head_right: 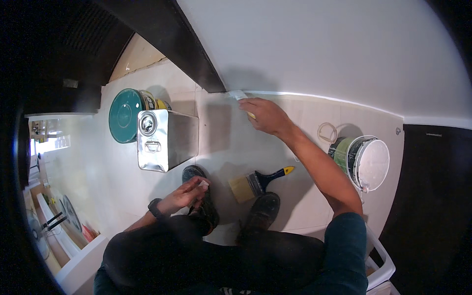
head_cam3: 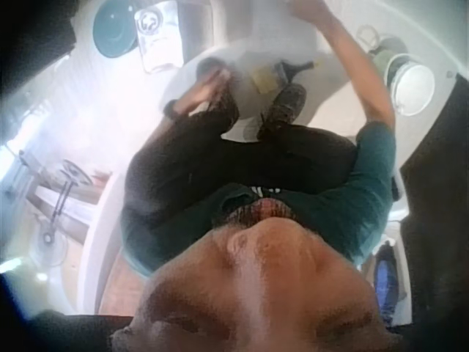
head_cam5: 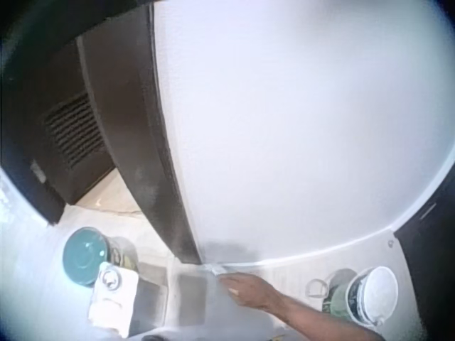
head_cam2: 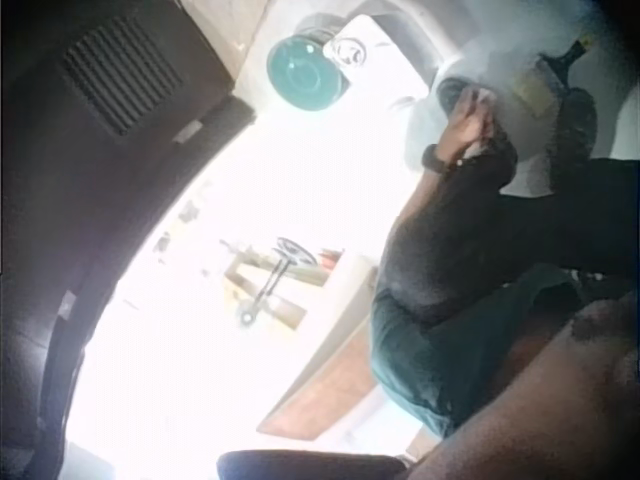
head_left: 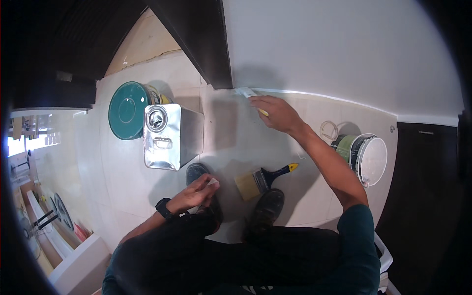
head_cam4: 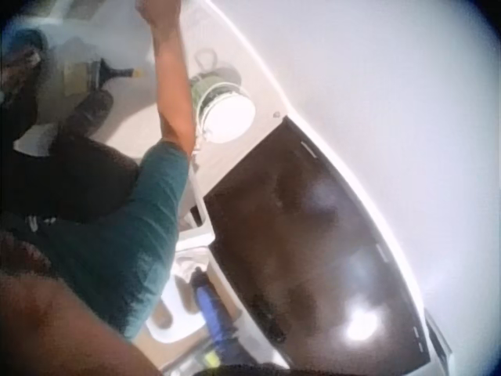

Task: The person paints the lower edge of a wall using a brush, dipping it into a bucket of white paint and applying it to the trim.

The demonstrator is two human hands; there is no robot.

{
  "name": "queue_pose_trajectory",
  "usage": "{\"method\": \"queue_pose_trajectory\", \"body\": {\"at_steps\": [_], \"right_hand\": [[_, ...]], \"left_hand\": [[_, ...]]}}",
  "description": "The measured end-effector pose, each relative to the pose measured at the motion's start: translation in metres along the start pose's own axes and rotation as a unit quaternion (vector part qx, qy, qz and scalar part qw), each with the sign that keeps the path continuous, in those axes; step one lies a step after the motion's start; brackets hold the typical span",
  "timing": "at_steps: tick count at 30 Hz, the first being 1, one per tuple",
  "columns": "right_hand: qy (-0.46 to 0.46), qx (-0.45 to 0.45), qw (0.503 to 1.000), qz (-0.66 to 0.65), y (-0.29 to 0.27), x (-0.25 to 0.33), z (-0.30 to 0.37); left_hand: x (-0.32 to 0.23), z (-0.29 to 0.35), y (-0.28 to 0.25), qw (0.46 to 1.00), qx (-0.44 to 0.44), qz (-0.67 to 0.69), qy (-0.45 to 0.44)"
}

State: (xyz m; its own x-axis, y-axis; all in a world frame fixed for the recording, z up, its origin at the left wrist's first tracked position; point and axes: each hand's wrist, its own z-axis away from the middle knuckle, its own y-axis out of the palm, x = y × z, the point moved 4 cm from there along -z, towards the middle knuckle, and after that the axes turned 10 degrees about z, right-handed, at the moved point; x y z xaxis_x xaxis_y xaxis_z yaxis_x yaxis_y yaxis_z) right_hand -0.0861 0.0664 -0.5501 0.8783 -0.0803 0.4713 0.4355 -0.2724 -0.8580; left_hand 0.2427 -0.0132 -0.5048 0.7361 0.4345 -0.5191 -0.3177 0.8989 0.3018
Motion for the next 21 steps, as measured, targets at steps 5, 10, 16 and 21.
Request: {"method": "queue_pose_trajectory", "body": {"at_steps": [5, 10, 16, 21], "right_hand": [[0.006, 0.025, 1.0, 0.012, 0.011, -0.012, -0.006], [-0.037, 0.021, 0.999, 0.004, 0.014, -0.002, -0.005], [-0.04, 0.026, 0.999, 0.023, 0.022, -0.012, -0.01], [-0.043, 0.004, 0.997, 0.069, 0.028, 0.004, -0.021]], "left_hand": [[-0.012, 0.002, 0.003, 0.999, -0.006, -0.02, -0.029], [-0.001, 0.002, -0.002, 1.0, -0.007, 0.006, -0.012], [-0.002, 0.002, -0.002, 1.0, -0.004, 0.003, -0.011], [0.005, -0.003, -0.003, 1.0, 0.006, 0.017, 0.009]]}}
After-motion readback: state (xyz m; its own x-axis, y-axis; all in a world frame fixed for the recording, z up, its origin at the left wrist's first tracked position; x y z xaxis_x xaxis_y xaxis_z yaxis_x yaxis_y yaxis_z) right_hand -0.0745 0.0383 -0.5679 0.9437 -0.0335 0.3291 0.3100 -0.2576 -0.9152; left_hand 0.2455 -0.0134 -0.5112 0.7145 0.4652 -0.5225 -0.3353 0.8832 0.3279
